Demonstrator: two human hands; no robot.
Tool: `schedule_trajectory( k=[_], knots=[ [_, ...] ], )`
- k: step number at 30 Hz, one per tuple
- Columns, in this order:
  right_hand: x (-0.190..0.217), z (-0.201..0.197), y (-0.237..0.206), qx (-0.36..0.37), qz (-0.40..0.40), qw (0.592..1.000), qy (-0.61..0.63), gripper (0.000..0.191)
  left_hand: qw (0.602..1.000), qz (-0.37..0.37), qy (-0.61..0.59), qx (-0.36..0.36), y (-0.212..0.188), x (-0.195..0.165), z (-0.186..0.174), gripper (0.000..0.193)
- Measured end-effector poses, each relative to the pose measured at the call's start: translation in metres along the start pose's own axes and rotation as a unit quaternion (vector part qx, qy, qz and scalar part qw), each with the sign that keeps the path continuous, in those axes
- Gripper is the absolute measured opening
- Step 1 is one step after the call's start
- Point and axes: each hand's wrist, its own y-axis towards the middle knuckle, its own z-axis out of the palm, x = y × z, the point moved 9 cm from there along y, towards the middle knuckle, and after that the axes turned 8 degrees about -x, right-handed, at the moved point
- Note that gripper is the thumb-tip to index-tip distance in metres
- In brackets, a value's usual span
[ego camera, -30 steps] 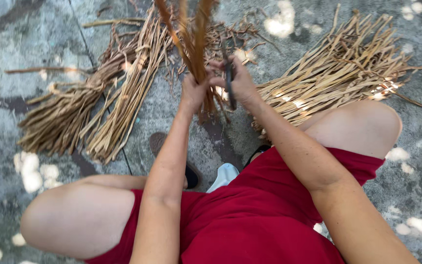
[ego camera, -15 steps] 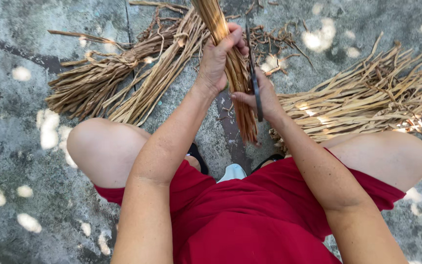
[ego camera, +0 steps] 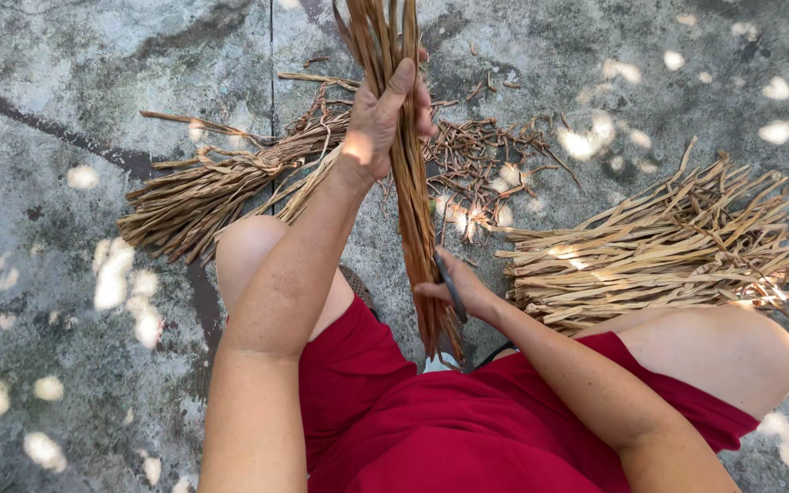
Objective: The person sits on a small stool and uses shears to trim bundles of dried plant stalks. They repeatedly pick up stalks, cut them into shorter pieces, and place the trimmed pieces on the ground.
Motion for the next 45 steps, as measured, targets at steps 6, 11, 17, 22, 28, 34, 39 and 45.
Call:
schedule_trajectory(
  k=[6, 11, 17, 22, 28, 34, 39, 45],
  knots=[
    [-0.036, -0.024, -0.008, 0.014, 0.191, 0.981, -0.04, 0.062, 0.992, -0.011, 0.122, -0.036, -0.003, 0.021, -0.009, 0.046],
    [-0.013, -0.113, 0.0, -0.198, 0.212, 0.956, -0.033, 0.057, 0.961, 0.038, 0.252, -0.107, 0.001, 0.025, -0.033, 0.043],
    [0.094, -0.159, -0.035, -0.264, -0.055, 0.962, -0.045, 0.077, 0.868, 0.131, 0.474, -0.073, -0.014, 0.038, 0.007, 0.024],
    [0.146, -0.158, -0.046, -0.279, -0.08, 0.929, -0.231, 0.08, 0.765, 0.273, 0.581, -0.052, -0.036, 0.028, 0.044, 0.049],
    [0.163, -0.157, -0.045, -0.3, -0.122, 0.908, -0.266, 0.075, 0.708, 0.272, 0.65, -0.043, -0.044, 0.028, 0.049, 0.076],
    [0.151, -0.168, -0.045, -0.305, -0.07, 0.906, -0.284, 0.073, 0.641, 0.313, 0.697, -0.073, -0.052, 0.023, 0.06, 0.081],
    [0.15, -0.169, -0.048, -0.304, -0.109, 0.899, -0.296, 0.071, 0.648, 0.316, 0.691, -0.049, -0.057, 0.03, 0.07, 0.083],
    [0.124, -0.177, -0.041, -0.305, -0.095, 0.925, -0.206, 0.065, 0.801, 0.233, 0.551, 0.024, -0.047, 0.031, 0.067, 0.093]
  ],
)
